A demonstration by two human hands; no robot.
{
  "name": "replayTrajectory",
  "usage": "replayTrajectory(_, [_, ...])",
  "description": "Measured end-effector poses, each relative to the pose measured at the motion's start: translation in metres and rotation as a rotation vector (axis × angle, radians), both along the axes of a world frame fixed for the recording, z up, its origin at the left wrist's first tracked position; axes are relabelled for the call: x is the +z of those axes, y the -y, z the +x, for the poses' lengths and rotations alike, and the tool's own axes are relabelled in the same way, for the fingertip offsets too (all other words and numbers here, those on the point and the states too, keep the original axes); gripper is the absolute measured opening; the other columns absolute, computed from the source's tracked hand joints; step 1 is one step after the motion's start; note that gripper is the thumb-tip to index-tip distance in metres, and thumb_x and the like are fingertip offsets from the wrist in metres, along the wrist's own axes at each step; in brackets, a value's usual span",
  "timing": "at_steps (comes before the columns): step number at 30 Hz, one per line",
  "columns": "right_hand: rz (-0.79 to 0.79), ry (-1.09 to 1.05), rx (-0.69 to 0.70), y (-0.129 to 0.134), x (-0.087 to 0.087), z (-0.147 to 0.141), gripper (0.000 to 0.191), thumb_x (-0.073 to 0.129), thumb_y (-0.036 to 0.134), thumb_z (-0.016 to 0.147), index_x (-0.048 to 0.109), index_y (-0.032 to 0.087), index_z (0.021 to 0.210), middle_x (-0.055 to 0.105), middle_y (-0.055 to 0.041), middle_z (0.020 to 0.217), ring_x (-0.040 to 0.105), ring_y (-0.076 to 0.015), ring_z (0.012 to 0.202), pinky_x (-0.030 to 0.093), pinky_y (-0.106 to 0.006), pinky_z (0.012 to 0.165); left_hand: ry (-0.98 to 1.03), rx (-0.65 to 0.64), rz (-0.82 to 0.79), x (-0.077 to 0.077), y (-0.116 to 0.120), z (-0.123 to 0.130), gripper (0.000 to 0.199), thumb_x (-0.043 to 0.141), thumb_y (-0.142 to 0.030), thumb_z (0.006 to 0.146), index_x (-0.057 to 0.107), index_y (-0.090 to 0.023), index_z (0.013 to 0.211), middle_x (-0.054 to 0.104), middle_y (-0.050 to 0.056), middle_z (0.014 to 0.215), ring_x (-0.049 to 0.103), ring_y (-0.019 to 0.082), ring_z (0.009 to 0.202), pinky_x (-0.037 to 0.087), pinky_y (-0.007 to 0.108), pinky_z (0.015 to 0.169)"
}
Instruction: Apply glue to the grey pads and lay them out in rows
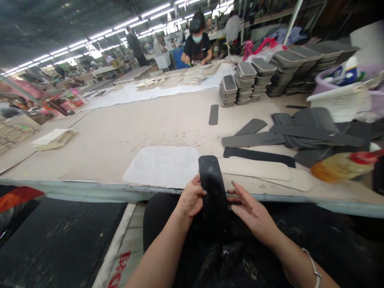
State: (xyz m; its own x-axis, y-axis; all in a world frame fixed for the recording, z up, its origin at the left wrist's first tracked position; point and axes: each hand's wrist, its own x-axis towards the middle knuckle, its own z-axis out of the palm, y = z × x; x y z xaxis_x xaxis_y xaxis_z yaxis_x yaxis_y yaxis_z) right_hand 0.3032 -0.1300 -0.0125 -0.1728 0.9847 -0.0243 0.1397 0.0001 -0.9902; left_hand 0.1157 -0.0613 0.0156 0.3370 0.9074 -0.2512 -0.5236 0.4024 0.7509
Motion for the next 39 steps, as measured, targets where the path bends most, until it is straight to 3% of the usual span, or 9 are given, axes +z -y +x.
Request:
replayTrajectory(3, [0.345,0.454,-0.130,-0.005,-0.002,0.007,0.060,0.049,0.041,0.090,0.033,0.024,0.145,0.035,-0.0139,0.141,0.039,-0.0278,0.128,0.038,-0.048,0.105,0.009,-0.110,-0.015,0.000,0.008,0.009,0.055,0.051,-0.001,0.047,0.062,-0.015,0.098,0.068,0.002,0.090,0.064,0.017,0.082,0.049,0.027,0.078])
replayTrajectory(6, [0.492,0.779,-0.152,-0.011,0.000,0.008,0.060,0.046,0.047,0.091,0.036,0.021,0.143,0.019,-0.0174,0.149,0.019,-0.0361,0.138,0.027,-0.057,0.108,0.043,-0.232,-0.035,0.003,0.015,0.015,0.059,0.051,-0.001,0.050,0.062,-0.016,0.106,0.068,0.004,0.093,0.065,0.019,0.085,0.050,0.028,0.079])
replayTrajectory(12, [0.613,0.792,0.065,0.000,0.007,-0.002,0.056,0.052,0.052,0.087,0.044,0.030,0.138,0.010,-0.0126,0.154,0.001,-0.0424,0.139,0.022,-0.067,0.104,0.006,-0.186,-0.060,0.004,0.013,0.014,0.056,0.051,0.000,0.049,0.063,-0.015,0.102,0.069,0.005,0.094,0.065,0.021,0.090,0.052,0.030,0.081])
replayTrajectory(15, [0.690,0.564,0.166,0.011,0.014,-0.003,0.031,0.056,0.041,0.087,0.063,0.028,0.115,0.027,-0.0095,0.149,0.011,-0.0394,0.139,0.022,-0.064,0.106,-0.007,-0.122,-0.027,0.004,0.007,0.008,0.055,0.053,-0.001,0.050,0.064,-0.015,0.102,0.069,0.005,0.094,0.065,0.020,0.089,0.052,0.030,0.081])
replayTrajectory(20, [0.574,0.148,0.182,0.010,0.023,0.003,0.023,0.046,0.023,0.090,0.062,0.017,0.075,0.061,-0.0094,0.098,0.058,-0.0151,0.091,0.049,-0.027,0.084,-0.128,0.066,0.054,0.025,-0.012,-0.009,0.046,0.064,-0.005,0.057,0.064,-0.018,0.101,0.069,0.003,0.095,0.066,0.017,0.083,0.053,0.028,0.079])
replayTrajectory(25, [0.526,0.075,0.190,0.002,0.017,0.005,0.026,0.047,0.028,0.091,0.061,0.016,0.072,0.063,-0.0080,0.087,0.060,-0.0116,0.077,0.047,-0.019,0.068,-0.530,0.165,0.355,0.080,-0.062,-0.022,0.039,0.068,-0.022,0.067,0.064,-0.016,0.105,0.070,0.006,0.100,0.066,0.022,0.088,0.053,0.032,0.079])
replayTrajectory(30, [0.488,0.068,0.225,0.001,-0.001,0.000,0.033,0.046,0.036,0.092,0.063,0.017,0.073,0.066,-0.0065,0.087,0.061,-0.0108,0.073,0.046,-0.017,0.063,-1.444,0.319,0.877,0.121,-0.144,-0.002,0.043,0.051,-0.016,0.078,0.061,-0.018,0.120,0.066,0.007,0.118,0.059,0.026,0.110,0.045,0.039,0.097])
replayTrajectory(34, [0.475,0.120,0.199,-0.005,-0.005,0.002,0.032,0.043,0.035,0.094,0.064,0.017,0.077,0.065,-0.0057,0.088,0.061,-0.0105,0.075,0.046,-0.016,0.065,-1.899,0.227,1.062,0.097,-0.189,0.036,0.061,0.041,-0.003,0.077,0.045,-0.011,0.138,0.057,0.014,0.131,0.056,0.026,0.117,0.043,0.037,0.101])
replayTrajectory(39, [0.486,0.265,0.136,-0.004,0.004,0.013,0.020,0.047,0.016,0.086,0.063,0.017,0.098,0.065,-0.0060,0.089,0.062,-0.0135,0.082,0.050,-0.019,0.073,-2.072,-0.181,1.106,0.023,-0.177,0.049,0.068,0.039,0.003,0.072,0.036,0.001,0.140,0.042,0.022,0.142,0.041,0.027,0.132,0.036,0.036,0.108])
